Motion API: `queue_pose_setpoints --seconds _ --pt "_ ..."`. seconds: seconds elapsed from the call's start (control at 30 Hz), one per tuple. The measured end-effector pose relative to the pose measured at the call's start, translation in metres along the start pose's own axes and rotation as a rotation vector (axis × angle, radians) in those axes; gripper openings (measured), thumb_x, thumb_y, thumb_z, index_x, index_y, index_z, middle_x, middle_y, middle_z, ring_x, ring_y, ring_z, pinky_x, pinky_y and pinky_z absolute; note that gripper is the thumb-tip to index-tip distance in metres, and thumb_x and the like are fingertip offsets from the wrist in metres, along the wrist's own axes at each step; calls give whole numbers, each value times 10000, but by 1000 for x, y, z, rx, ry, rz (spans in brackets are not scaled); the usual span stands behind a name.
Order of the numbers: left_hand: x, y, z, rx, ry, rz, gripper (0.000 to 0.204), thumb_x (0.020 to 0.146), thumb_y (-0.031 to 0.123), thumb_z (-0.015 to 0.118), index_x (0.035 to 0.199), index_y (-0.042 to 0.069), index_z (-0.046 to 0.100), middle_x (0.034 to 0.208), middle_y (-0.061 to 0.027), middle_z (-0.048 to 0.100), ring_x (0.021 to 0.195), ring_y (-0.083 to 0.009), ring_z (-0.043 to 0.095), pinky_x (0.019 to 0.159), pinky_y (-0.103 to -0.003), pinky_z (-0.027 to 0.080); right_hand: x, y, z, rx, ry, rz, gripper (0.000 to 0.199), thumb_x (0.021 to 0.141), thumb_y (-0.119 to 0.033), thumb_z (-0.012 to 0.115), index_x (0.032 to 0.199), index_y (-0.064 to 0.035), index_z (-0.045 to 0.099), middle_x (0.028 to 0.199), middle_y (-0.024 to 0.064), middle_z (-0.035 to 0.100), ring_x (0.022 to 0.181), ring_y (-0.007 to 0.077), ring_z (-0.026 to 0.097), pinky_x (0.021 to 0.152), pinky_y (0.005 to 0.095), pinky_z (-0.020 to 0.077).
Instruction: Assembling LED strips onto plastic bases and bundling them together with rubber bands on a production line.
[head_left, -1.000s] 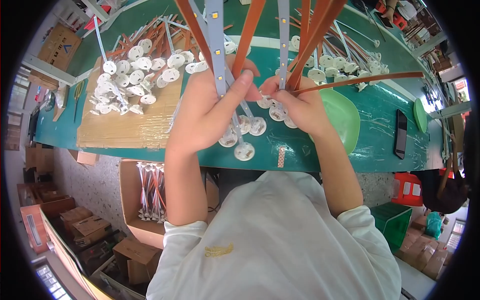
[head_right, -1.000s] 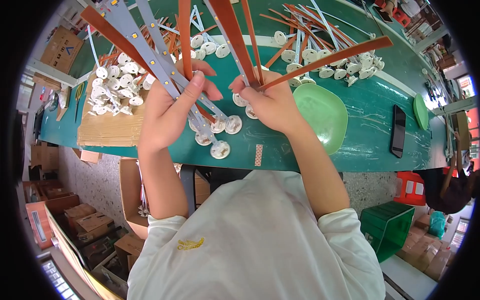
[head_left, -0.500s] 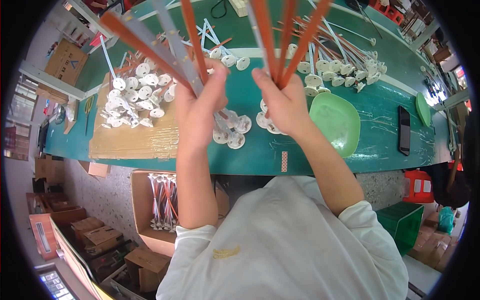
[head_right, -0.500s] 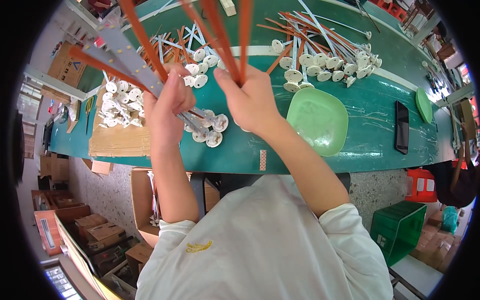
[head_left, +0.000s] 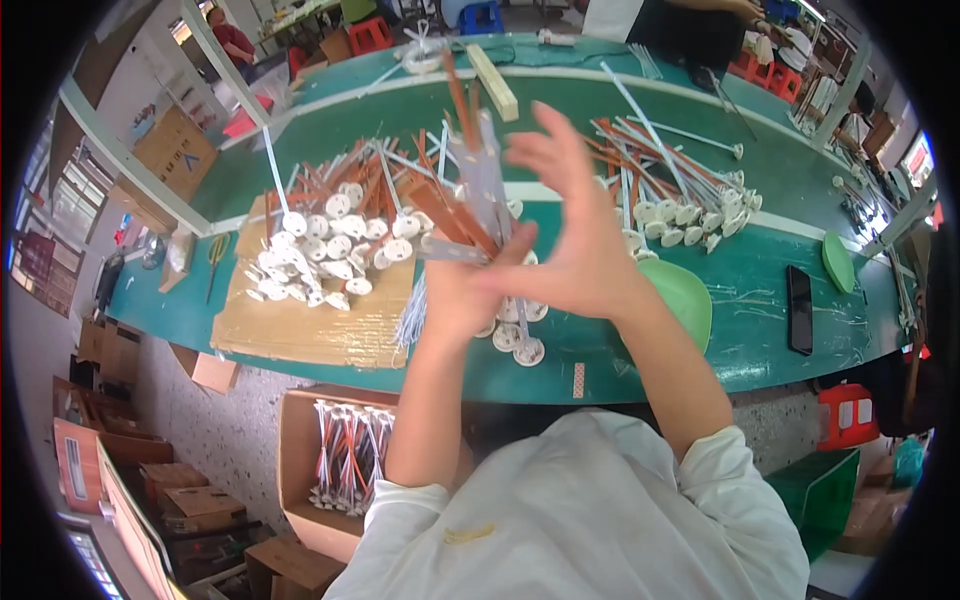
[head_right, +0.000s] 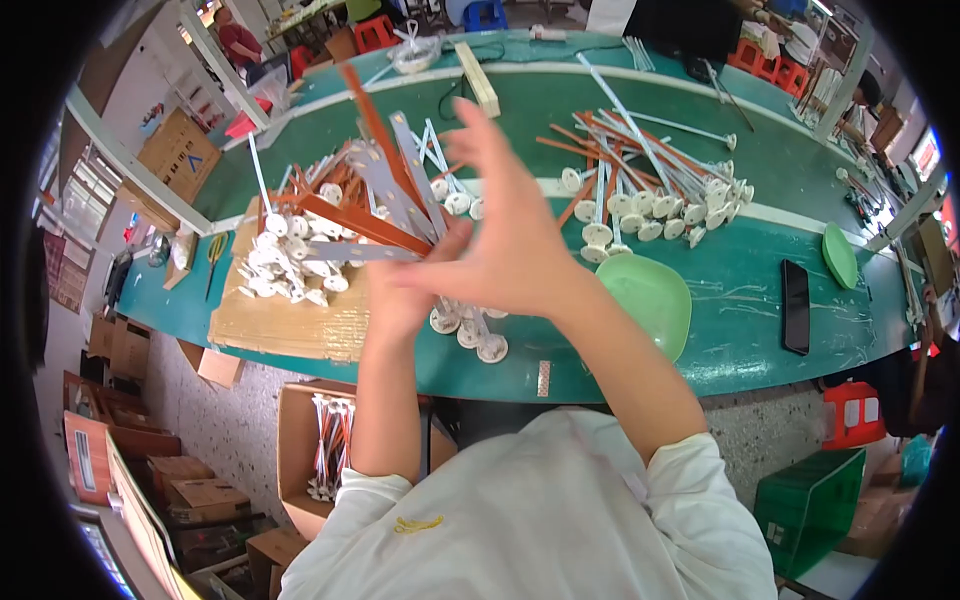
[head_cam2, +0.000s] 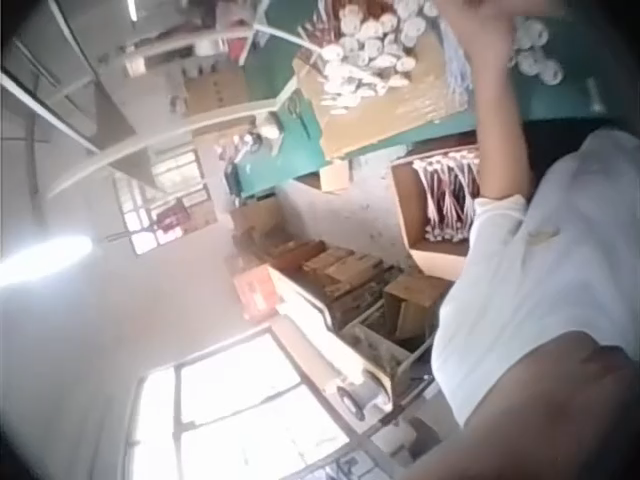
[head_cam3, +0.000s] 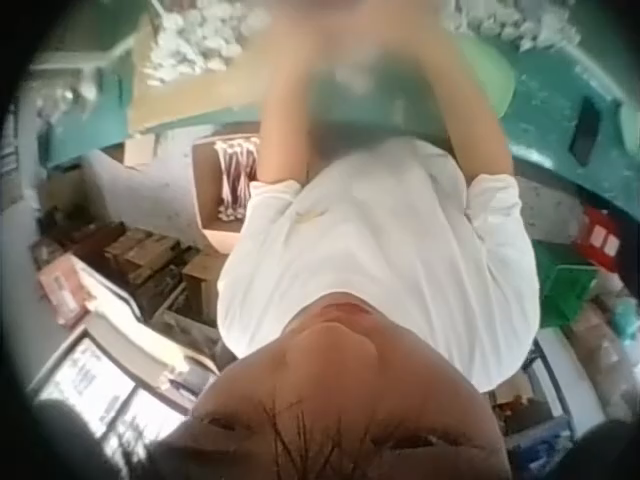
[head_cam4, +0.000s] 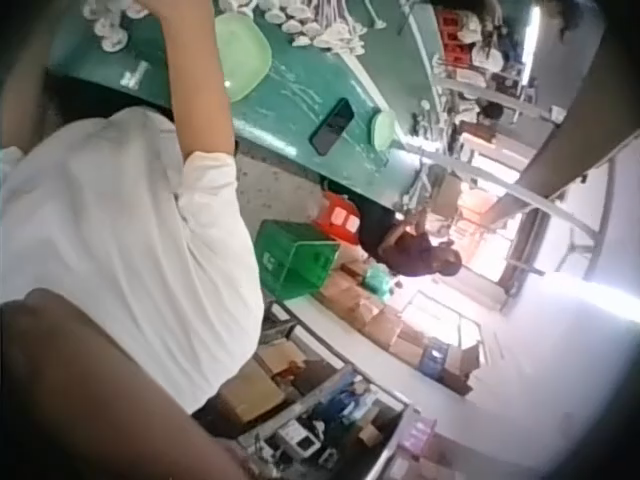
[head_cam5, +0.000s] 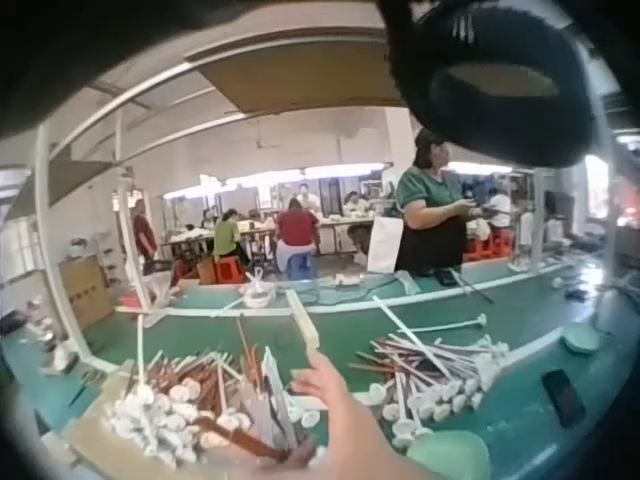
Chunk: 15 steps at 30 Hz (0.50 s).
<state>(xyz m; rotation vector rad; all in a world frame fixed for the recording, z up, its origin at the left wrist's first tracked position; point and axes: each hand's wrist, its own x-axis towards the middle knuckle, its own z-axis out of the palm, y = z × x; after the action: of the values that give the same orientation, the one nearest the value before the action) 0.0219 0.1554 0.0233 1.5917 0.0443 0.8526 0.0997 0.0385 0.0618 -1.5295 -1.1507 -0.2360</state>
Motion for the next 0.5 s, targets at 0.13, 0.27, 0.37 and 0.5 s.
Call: queue_pose_setpoints --seconds 0.13,0.27,0.37,0.5 --pt "17 23 4 -82 -52 64 185 773 29 686 941 -5 616 775 -17 623 722 -81 583 628 -253 469 47 -34 11 -59 -156 83 878 663 -257 829 1398 -46 397 975 126 708 749 226 691 755 334 539" --pt "30 31 3 -134 -77 -43 120 822 27 683 901 -5 597 762 -23 624 667 -85 595 557 -245 459 74 -39 2 -121 -65 -143 617 715 -275 816 1223 -23 572 983 182 694 833 241 694 792 343 529" --pt "37 40 3 -46 -198 -86 147 850 54 700 920 -8 587 754 -32 626 638 -112 610 547 -257 465 97 -57 -7 45 140 -275 596 761 -409 784 1153 8 617 1001 243 672 955 298 676 861 359 506" --pt "42 53 8 -109 -171 -35 128 871 92 678 878 -7 598 710 -33 605 616 -109 587 531 -252 446 122 -103 -16 -586 -673 -28 770 831 -644 584 1196 34 590 1013 245 675 909 387 657 847 389 512"
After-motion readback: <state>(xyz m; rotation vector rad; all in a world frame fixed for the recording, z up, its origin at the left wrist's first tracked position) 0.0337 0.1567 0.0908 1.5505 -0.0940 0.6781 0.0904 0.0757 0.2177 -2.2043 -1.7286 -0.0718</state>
